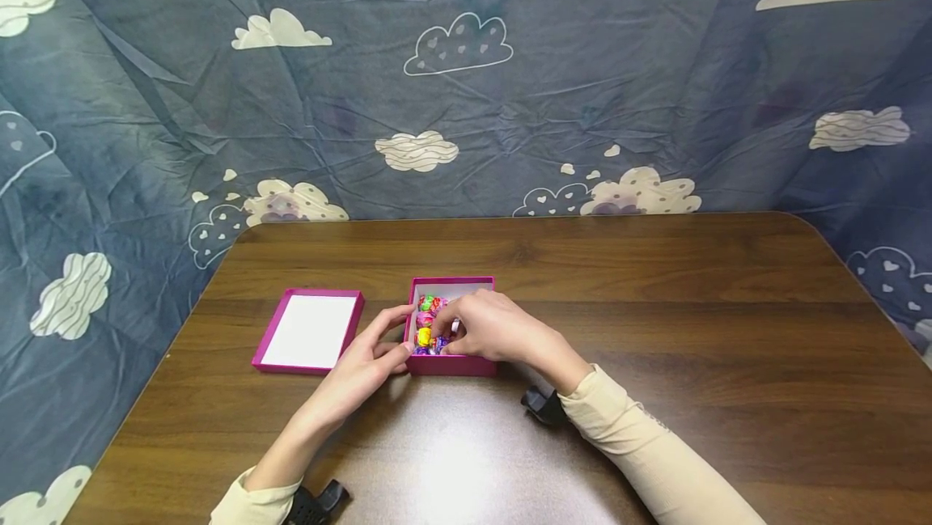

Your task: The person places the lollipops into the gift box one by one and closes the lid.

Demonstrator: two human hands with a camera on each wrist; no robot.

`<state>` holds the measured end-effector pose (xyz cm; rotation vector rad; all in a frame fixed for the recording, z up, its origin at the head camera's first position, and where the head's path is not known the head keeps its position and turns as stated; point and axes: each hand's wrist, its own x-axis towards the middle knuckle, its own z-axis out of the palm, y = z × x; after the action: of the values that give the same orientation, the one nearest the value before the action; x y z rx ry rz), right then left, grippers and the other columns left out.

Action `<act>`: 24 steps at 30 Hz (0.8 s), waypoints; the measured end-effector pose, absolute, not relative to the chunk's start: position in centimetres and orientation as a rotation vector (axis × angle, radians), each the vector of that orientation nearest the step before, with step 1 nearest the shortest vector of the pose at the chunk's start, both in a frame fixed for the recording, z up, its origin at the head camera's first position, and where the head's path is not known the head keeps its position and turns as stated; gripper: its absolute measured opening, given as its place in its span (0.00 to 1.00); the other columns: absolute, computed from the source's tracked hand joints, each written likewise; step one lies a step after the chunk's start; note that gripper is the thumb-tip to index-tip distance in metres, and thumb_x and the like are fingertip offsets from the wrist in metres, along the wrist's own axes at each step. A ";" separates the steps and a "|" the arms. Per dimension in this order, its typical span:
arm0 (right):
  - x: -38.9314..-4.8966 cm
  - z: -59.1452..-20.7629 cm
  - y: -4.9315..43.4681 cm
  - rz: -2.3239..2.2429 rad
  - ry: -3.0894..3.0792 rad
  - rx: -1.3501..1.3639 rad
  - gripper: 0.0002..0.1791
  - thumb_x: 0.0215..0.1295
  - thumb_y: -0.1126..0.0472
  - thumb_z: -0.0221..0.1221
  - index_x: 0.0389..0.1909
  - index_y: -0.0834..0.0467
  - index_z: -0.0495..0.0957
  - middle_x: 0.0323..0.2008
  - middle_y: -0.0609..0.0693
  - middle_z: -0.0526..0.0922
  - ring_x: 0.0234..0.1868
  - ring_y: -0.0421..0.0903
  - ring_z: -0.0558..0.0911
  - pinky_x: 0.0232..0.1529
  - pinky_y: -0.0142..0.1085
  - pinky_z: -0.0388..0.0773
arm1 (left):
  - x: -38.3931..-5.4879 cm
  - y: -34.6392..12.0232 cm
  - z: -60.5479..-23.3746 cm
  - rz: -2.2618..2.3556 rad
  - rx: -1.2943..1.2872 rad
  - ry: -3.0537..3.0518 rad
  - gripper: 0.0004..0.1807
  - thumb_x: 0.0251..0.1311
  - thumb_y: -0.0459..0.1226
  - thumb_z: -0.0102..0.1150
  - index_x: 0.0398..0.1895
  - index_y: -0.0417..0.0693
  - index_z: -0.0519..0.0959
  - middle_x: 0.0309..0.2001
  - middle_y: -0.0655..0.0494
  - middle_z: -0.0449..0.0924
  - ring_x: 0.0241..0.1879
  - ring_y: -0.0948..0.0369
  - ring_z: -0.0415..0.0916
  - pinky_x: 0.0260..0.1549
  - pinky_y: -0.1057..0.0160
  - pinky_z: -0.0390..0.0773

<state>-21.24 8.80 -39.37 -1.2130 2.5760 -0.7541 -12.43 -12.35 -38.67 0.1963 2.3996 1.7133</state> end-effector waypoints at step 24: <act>-21.8 -39.0 9.2 -0.800 2.464 -1.310 0.16 0.47 0.72 0.63 0.37 0.54 0.85 0.29 0.43 0.82 0.30 0.39 0.79 0.33 0.33 0.75 | -13.0 -12.7 -40.3 1.707 0.207 2.406 0.30 0.66 0.34 0.55 0.71 0.56 0.65 0.70 0.46 0.64 0.49 0.52 0.80 0.41 0.55 0.76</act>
<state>-21.81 9.22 -39.04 -1.3098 2.4637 -0.8004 -12.99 -12.68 -40.34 0.2073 2.4064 1.7071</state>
